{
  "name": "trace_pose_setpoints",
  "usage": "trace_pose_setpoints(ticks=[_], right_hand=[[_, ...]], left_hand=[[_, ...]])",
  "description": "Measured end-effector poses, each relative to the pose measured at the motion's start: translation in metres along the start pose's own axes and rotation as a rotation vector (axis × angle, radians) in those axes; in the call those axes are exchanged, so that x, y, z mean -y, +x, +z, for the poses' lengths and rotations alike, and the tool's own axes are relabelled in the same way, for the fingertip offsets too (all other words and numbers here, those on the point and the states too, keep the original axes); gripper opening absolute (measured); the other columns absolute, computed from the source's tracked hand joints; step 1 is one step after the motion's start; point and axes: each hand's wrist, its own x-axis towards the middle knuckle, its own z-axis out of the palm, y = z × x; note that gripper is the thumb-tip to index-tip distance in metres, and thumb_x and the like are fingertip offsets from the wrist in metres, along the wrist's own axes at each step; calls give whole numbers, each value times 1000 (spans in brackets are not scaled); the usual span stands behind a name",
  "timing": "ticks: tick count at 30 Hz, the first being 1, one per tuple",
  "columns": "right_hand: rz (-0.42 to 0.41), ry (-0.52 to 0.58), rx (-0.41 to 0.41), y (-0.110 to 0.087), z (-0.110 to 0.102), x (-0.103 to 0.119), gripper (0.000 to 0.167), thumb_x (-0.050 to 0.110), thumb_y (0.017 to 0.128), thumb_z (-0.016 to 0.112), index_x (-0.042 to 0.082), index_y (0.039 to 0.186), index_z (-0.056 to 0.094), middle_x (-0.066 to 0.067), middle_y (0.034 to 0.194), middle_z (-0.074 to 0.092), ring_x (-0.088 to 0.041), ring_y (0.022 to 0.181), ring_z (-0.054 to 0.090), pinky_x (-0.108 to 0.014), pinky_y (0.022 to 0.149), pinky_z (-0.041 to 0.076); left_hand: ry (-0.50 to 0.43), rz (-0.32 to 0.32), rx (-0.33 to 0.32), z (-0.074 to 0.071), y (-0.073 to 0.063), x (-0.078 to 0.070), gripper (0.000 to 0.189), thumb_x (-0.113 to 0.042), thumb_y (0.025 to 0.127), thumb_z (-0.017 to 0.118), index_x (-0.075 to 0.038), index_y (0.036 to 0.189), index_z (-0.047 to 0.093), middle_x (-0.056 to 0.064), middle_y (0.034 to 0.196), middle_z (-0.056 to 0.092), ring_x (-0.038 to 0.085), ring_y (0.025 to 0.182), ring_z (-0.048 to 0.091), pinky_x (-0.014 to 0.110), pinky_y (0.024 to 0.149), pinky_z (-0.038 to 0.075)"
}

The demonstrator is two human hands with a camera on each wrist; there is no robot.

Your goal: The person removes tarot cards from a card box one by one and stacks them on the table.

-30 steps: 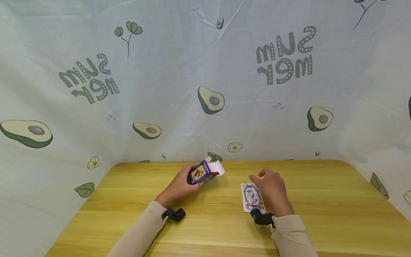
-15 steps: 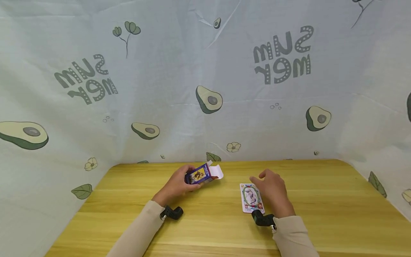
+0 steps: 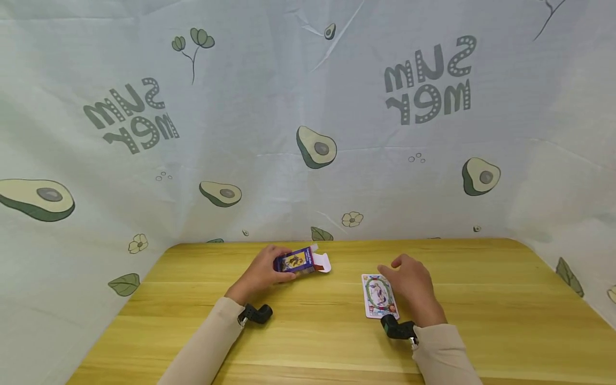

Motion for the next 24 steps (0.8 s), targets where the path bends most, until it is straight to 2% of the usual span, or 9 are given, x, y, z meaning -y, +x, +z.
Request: trace_pose_setpoints(ticks=[4,10,15,20,24], right_hand=[[8,7,17,1,-1,1,57,43,93,57,-10,115,52,-34,114,53,-45,96,52,-54,80,45],[11,28,25,2,-4,4,59,46,93,56,-8,116,51,-33,115,53,-44,98,51,-53,80,45],[-15,30,35,0,-7,5,57,45,94,55,-8,115,52,-34,115,53,-45,98,52,-53,79,46],[-17,50,58,-2,-12,5,59,47,94,54,-7,117,51,-34,119,51,-46,101,51,-53,79,46],[-33,50,50,-3,-16,7,61,50,94,53,-6,118,51,-33,118,51,-45,101,51,-52,77,46]], left_hand=[[24,-1,17,-2,0,0,65,-37,79,79,-10,134,56,8,122,52,21,103,47,39,91,43],[38,25,2,-4,2,-1,62,-34,79,80,-7,131,58,10,122,53,23,104,47,40,92,43],[70,37,-1,2,3,-1,62,-31,79,80,-7,131,58,11,123,53,24,107,46,41,93,42],[53,13,-2,9,4,-1,63,-31,79,81,-10,133,56,10,124,51,24,108,45,41,93,42],[47,-10,-21,10,5,-2,70,-34,79,80,-12,139,51,11,130,48,24,112,44,42,95,42]])
